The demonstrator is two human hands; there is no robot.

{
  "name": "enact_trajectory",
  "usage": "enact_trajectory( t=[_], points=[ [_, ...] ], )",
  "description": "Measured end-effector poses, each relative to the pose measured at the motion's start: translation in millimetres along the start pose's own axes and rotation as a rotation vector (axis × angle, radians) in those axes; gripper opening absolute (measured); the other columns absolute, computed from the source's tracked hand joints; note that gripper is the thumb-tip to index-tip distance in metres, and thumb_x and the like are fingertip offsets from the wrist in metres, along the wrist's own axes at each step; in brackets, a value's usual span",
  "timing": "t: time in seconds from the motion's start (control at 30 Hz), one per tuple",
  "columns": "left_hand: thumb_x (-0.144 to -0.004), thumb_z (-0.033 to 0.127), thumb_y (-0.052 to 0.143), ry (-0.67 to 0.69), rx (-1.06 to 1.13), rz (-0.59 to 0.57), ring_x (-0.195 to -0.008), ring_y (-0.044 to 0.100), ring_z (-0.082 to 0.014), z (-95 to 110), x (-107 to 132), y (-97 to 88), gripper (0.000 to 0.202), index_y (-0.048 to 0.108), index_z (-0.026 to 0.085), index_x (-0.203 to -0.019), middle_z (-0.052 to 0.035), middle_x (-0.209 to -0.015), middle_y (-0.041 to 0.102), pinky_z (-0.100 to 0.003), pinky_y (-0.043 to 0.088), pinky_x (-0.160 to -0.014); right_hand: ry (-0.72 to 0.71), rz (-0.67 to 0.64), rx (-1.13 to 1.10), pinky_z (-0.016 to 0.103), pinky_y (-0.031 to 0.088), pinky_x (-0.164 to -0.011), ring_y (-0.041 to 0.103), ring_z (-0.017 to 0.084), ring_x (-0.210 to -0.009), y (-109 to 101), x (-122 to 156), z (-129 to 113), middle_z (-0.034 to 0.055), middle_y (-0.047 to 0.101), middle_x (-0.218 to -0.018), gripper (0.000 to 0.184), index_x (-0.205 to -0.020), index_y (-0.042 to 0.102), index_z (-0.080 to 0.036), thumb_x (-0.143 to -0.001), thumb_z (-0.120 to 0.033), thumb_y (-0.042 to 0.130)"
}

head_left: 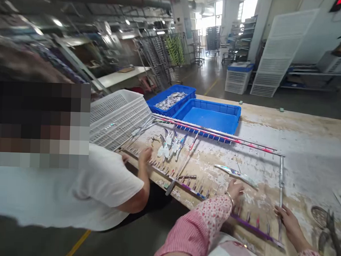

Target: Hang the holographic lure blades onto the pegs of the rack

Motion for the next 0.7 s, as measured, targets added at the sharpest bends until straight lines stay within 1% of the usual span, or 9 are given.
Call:
enact_trajectory(
  t=[0.07,0.13,0.23,0.3,0.37,0.4,0.5,0.6,0.7],
  points=[
    [-0.059,0.020,0.075,-0.049,-0.029,-0.073,-0.074,0.063,-0.0148,-7,23,-24.8,0.069,0.045,0.012,-0.121,-0.0047,-0.082,0.065,-0.024,0.044,-0.061,-0.040,0.078,0.061,0.044,0.052,-0.094,0.066,0.034,-0.101,-3,9,-5,0.0133,0.068,-0.096,0.084,-0.120,0.054,-0.014,-0.051,-0.059,0.067],
    [-0.057,0.024,0.077,-0.083,-0.045,-0.102,-0.070,0.063,-0.0144,-13,46,-61.6,0.065,0.049,0.011,-0.114,-0.0066,-0.082,0.067,-0.024,0.043,-0.060,-0.102,0.218,0.230,0.050,0.047,-0.101,0.061,0.038,-0.110,-9,21,-16,0.0184,0.066,-0.108,0.081,-0.123,0.056,-0.010,-0.058,-0.059,0.060],
    [-0.060,0.031,0.078,-0.069,-0.040,-0.012,-0.068,0.062,-0.0118,-13,72,-135.9,0.058,0.050,0.013,-0.108,-0.0058,-0.083,0.069,-0.021,0.042,-0.060,-0.273,0.425,0.507,0.058,0.036,-0.109,0.053,0.043,-0.119,-5,41,-52,0.0235,0.063,-0.119,0.071,-0.120,0.061,-0.009,-0.066,-0.054,0.052],
    [-0.063,0.031,0.077,-0.030,-0.020,0.106,-0.066,0.061,-0.0105,-4,85,-188.6,0.054,0.052,0.014,-0.108,-0.0043,-0.083,0.070,-0.020,0.042,-0.059,-0.425,0.426,0.515,0.057,0.038,-0.107,0.055,0.042,-0.116,19,51,-82,0.0233,0.063,-0.117,0.066,-0.115,0.063,-0.010,-0.067,-0.054,0.051],
    [-0.065,0.028,0.075,0.038,0.007,0.251,-0.066,0.061,-0.0094,10,99,-236.4,0.050,0.055,0.013,-0.109,-0.0032,-0.082,0.070,-0.019,0.042,-0.060,-0.523,0.309,0.369,0.051,0.046,-0.099,0.060,0.036,-0.107,59,53,-110,0.0193,0.066,-0.109,0.062,-0.108,0.064,-0.012,-0.066,-0.056,0.055],
    [-0.066,0.027,0.075,0.072,0.027,0.329,-0.067,0.061,-0.0093,18,108,-257.1,0.048,0.057,0.012,-0.109,-0.0034,-0.083,0.070,-0.019,0.043,-0.060,-0.523,0.209,0.272,0.047,0.049,-0.093,0.062,0.033,-0.100,85,53,-121,0.0162,0.068,-0.103,0.060,-0.105,0.064,-0.013,-0.064,-0.056,0.059],
    [-0.070,0.024,0.074,0.151,0.136,0.531,-0.072,0.064,-0.0106,31,139,-303.1,0.042,0.059,0.014,-0.108,-0.0048,-0.088,0.072,-0.020,0.046,-0.063,-0.363,-0.138,-0.001,0.033,0.054,-0.071,0.063,0.022,-0.080,182,54,-139,0.0071,0.070,-0.085,0.051,-0.098,0.063,-0.016,-0.059,-0.047,0.070],
    [-0.074,0.023,0.070,0.168,0.298,0.650,-0.075,0.065,-0.0119,21,164,-333.1,0.037,0.060,0.018,-0.109,-0.0048,-0.091,0.073,-0.022,0.049,-0.067,-0.184,-0.342,-0.155,0.023,0.050,-0.056,0.060,0.015,-0.065,276,71,-147,0.0032,0.069,-0.075,0.035,-0.091,0.063,-0.017,-0.061,-0.031,0.073],
    [-0.071,0.025,0.071,0.127,0.397,0.697,-0.076,0.067,-0.0137,-2,170,-364.5,0.036,0.061,0.022,-0.106,-0.0042,-0.091,0.073,-0.024,0.050,-0.069,-0.056,-0.469,-0.210,0.020,0.050,-0.053,0.062,0.013,-0.064,356,92,-149,0.0033,0.070,-0.077,0.024,-0.090,0.063,-0.017,-0.069,-0.022,0.073]
  ],
)
Point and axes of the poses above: each hand's wrist, its own x-axis away from the middle knuckle, its own y-axis out of the palm, z = x × y, the point moved 6 cm from there along -x, towards the middle knuckle
